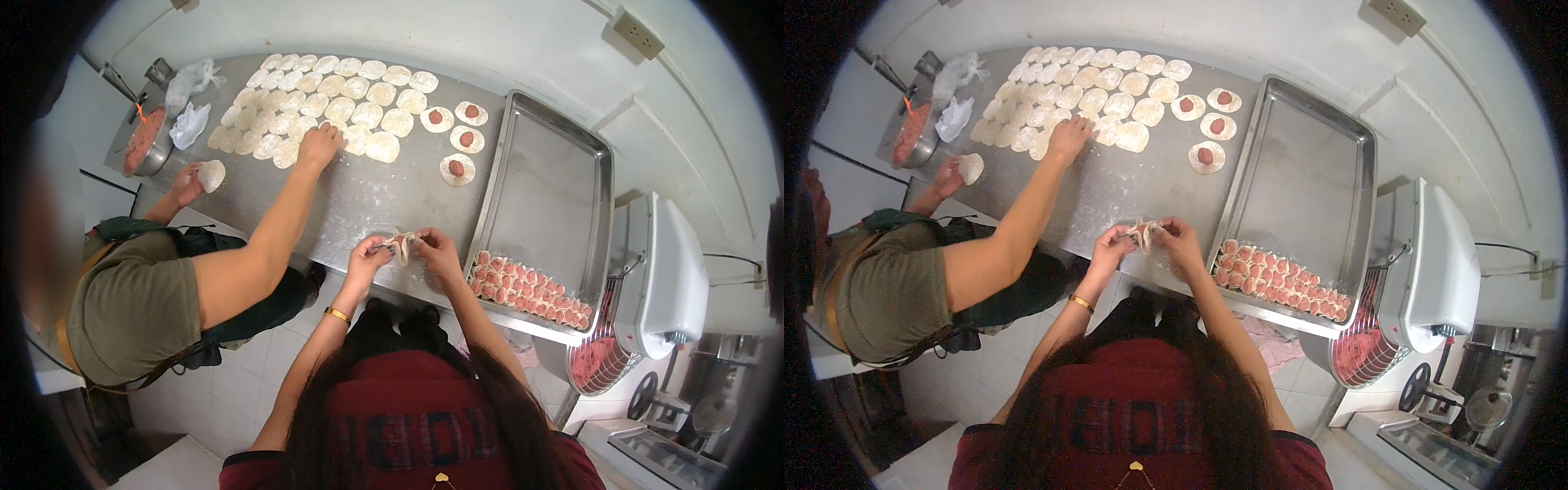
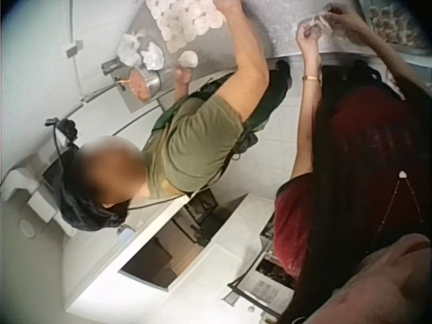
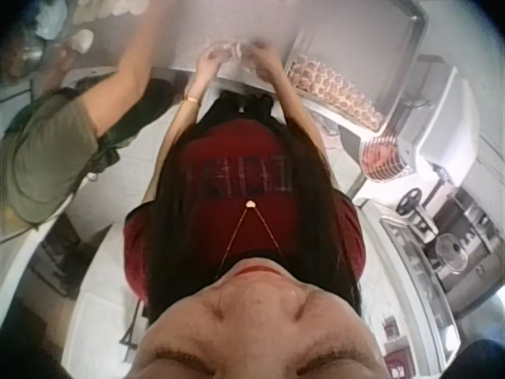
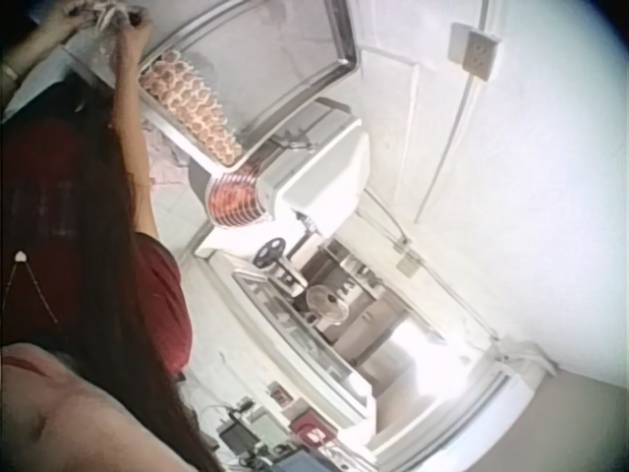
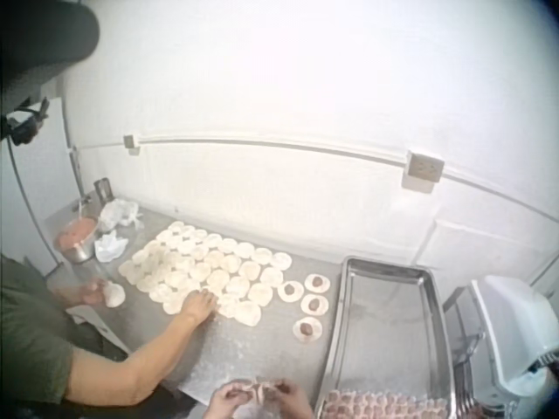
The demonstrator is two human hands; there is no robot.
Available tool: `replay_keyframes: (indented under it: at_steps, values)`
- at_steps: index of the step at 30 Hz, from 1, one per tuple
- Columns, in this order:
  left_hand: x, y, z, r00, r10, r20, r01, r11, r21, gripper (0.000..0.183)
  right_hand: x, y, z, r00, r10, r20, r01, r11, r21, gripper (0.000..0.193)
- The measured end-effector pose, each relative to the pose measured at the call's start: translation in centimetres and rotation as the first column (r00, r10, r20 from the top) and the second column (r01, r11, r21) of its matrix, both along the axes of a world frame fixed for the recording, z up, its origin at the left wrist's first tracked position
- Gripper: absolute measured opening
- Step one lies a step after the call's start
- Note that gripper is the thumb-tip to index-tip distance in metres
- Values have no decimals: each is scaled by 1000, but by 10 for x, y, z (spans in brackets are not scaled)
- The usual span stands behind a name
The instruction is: The person places small meat portions onto round dough discs and folds them into dumplings, then arranges the finished dumplings on a metal tray. A coworker also prepares dough and meat portions on the same table.
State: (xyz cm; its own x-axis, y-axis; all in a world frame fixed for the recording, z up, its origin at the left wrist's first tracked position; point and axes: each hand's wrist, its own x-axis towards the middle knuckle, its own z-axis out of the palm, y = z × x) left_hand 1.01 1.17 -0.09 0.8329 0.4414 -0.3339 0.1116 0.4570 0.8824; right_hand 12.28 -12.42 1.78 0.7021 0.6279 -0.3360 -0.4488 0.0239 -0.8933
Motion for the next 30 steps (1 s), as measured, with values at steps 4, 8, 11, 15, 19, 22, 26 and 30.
replay_keyframes:
  at_steps: [4,8,11,15,19,22,26,30]
  values:
    - [4,-8,15,994,52,100,-45,996,-75,18,-11,-4,14,982,-4,188,-27,987,160,23]
    - [5,-19,29,975,134,177,-107,982,-157,18,-9,-8,13,981,-5,195,8,1000,-15,25]
    - [-1,-19,29,990,99,104,-85,989,-124,16,-2,-12,5,976,40,212,-18,994,-106,30]
    - [1,-16,9,997,-11,74,-9,963,270,14,1,-17,-9,950,74,304,-35,991,-131,38]
    - [-3,-21,-9,997,-67,-39,78,859,506,17,-11,-23,-19,937,112,330,-72,989,-131,44]
    - [-5,-29,-8,992,-71,-105,121,785,607,20,-15,-24,-19,827,162,538,-11,962,-272,39]
    - [-8,-38,5,995,-58,-86,98,785,611,25,-13,-25,-13,659,337,673,-33,906,-422,31]
    - [-3,-37,12,981,-115,-159,195,643,741,28,-14,-28,-6,542,356,761,7,904,-428,26]
